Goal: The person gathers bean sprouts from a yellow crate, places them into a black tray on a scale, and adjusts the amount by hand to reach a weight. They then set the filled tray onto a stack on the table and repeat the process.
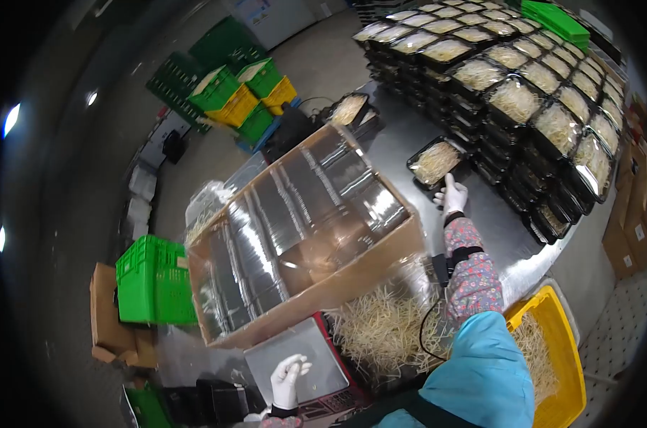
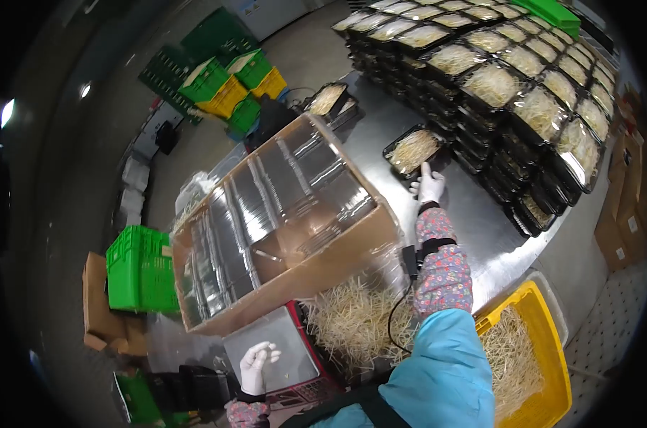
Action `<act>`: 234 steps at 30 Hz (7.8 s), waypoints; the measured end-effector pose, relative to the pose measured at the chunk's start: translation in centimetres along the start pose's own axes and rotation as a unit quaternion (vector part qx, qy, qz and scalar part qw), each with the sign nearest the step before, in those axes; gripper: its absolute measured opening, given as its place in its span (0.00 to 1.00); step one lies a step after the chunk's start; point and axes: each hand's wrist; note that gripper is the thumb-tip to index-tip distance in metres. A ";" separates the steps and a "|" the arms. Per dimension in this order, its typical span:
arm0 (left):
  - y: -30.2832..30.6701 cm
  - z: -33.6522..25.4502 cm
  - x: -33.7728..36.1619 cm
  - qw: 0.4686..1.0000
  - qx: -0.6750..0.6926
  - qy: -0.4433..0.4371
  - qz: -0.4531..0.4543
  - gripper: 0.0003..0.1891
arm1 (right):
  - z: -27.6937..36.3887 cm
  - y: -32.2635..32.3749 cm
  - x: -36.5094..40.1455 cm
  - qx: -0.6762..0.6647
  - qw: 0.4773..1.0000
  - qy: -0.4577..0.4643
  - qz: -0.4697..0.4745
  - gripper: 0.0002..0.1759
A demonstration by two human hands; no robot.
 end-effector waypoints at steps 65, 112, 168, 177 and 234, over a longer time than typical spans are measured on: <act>-30.1 9.8 13.9 0.713 -0.215 -0.296 0.598 0.23 | 5.6 71.9 47.7 0.394 0.865 -0.067 -0.303 0.55; -36.8 19.1 11.3 0.805 -0.178 0.244 0.511 0.41 | 0.8 60.3 50.8 0.634 0.689 -0.322 -0.139 0.74; -39.6 16.1 9.6 0.746 -0.177 0.159 0.622 0.20 | 3.2 60.9 44.7 0.030 0.993 -0.023 -0.109 0.16; -41.7 24.9 8.4 0.865 -0.129 0.196 0.444 0.21 | 0.3 63.8 40.6 0.289 0.889 0.042 -0.353 0.42; -40.9 17.1 11.2 0.405 -0.442 -0.340 0.724 0.58 | 3.3 52.8 42.5 0.691 0.693 0.200 0.045 0.55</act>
Point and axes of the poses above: each hand's wrist, its own x-axis away from the middle knuckle, its own y-axis out of the back of the hand, z = x × y, and after that the axes turned 5 degrees about -y, right-handed
